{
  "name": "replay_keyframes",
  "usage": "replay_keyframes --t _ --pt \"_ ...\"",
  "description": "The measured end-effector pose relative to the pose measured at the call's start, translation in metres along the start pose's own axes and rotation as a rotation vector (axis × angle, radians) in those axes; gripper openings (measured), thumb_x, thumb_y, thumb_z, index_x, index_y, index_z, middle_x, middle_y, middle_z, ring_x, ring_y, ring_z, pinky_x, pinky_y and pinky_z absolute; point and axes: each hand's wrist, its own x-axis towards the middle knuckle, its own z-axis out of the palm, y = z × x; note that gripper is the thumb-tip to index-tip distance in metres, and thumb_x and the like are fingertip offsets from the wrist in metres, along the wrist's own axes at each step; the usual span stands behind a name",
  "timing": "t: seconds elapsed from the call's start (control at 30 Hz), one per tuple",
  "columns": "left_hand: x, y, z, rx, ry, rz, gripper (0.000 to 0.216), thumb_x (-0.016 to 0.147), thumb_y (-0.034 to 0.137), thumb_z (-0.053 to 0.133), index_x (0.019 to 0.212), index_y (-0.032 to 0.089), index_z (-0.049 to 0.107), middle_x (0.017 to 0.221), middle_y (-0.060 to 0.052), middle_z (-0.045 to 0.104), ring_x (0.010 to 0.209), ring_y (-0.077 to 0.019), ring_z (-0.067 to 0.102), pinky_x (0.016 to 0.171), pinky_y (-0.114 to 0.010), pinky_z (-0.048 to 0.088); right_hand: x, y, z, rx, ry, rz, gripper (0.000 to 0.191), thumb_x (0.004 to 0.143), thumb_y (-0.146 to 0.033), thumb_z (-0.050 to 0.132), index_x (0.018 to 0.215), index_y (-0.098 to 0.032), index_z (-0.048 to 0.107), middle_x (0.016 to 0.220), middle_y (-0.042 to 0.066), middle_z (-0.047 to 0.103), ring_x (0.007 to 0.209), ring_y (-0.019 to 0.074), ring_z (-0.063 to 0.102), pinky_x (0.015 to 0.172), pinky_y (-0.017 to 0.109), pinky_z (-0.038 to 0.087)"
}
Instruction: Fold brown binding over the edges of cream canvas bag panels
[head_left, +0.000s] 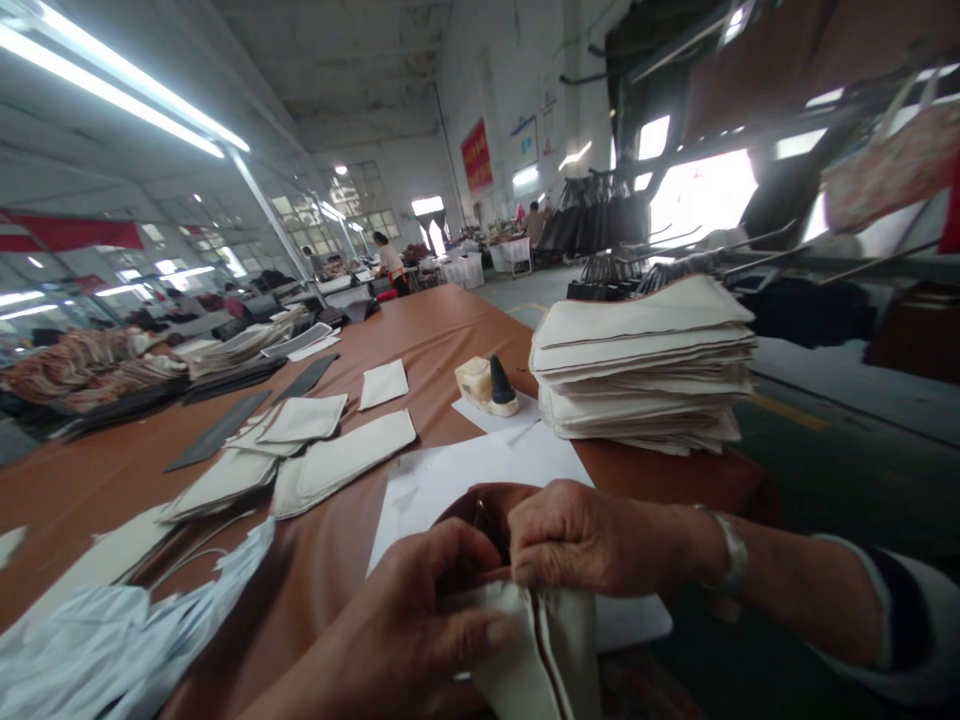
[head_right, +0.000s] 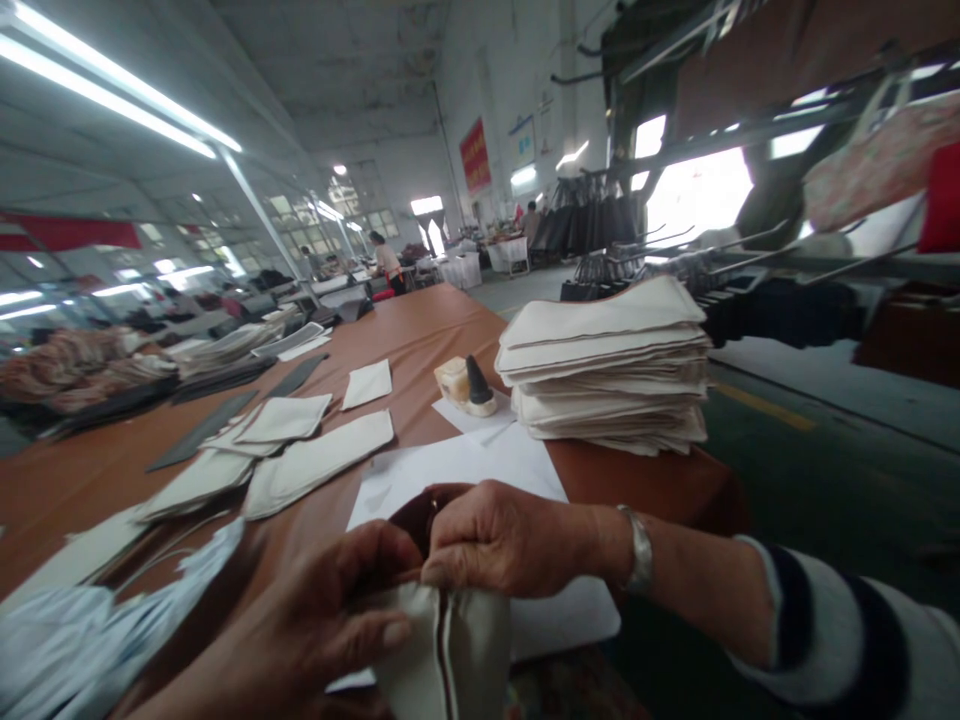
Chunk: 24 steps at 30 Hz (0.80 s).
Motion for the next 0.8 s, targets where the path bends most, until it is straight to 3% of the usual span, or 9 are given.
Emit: replay_keyframes --t 0.1,0.23,0.4,0.53,0.67,0.8 --pt "0.0 -0.005 -0.011 -0.151 -0.124 -0.065 0.046 0.074 0.05 0.076 0.1 0.012 0.066 0.082 -0.002 0.059 0.07 -0.0125 0.047 0.059 -0.02 0.035 -0.001 0.002 -0.001 0.102 -0.024 0.019 0.04 0.098 -0.044 0.05 0.077 -0.011 0.058 0.08 0.004 0.054 0.08 0.0128 0.05 0.071 0.023 0.043" --pt "0.005 -0.01 -0.006 -0.272 0.011 -0.11 0.043 0.078 0.053 0.07 0.081 0.01 0.067 0.062 0.002 0.049 0.055 -0.0078 0.037 0.051 -0.02 0.023 -0.001 0.0 -0.004 0.132 -0.031 -0.011 0.037 0.097 -0.039 0.053 0.076 -0.01 0.058 0.074 0.001 0.05 0.07 0.0093 0.046 0.063 0.02 0.039" --pt "0.011 -0.013 0.014 -0.366 0.035 -0.115 0.036 0.073 0.046 0.075 0.072 0.013 0.06 0.058 0.002 0.049 0.052 -0.0076 0.038 0.051 -0.021 0.026 0.0 0.002 -0.002 0.146 -0.026 0.006 0.035 0.096 -0.037 0.055 0.076 -0.009 0.058 0.067 -0.001 0.048 0.061 0.0064 0.041 0.057 0.018 0.034" --pt "0.009 -0.013 0.013 -0.296 0.061 -0.047 0.033 0.077 0.044 0.071 0.073 0.014 0.057 0.06 0.004 0.048 0.053 -0.0071 0.036 0.049 -0.02 0.026 0.0 0.01 0.0 0.161 -0.009 0.026 0.04 0.096 -0.043 0.054 0.076 -0.01 0.059 0.07 -0.001 0.048 0.066 0.0082 0.043 0.061 0.019 0.037" --pt "0.006 -0.001 0.003 -0.182 -0.03 -0.042 0.036 0.081 0.048 0.069 0.087 0.013 0.062 0.072 0.002 0.052 0.062 -0.0092 0.044 0.054 -0.019 0.031 0.003 0.012 0.003 0.122 -0.008 0.061 0.047 0.095 -0.051 0.056 0.075 -0.009 0.062 0.07 0.001 0.05 0.072 0.0112 0.046 0.068 0.022 0.041" --pt "0.008 -0.001 0.004 -0.212 -0.066 -0.12 0.048 0.075 0.057 0.074 0.078 0.011 0.061 0.061 0.004 0.047 0.053 -0.0064 0.038 0.048 -0.019 0.023 0.005 0.011 0.0 0.247 -0.017 0.181 0.051 0.094 -0.056 0.053 0.076 -0.008 0.062 0.067 -0.001 0.048 0.062 0.008 0.039 0.057 0.02 0.034"
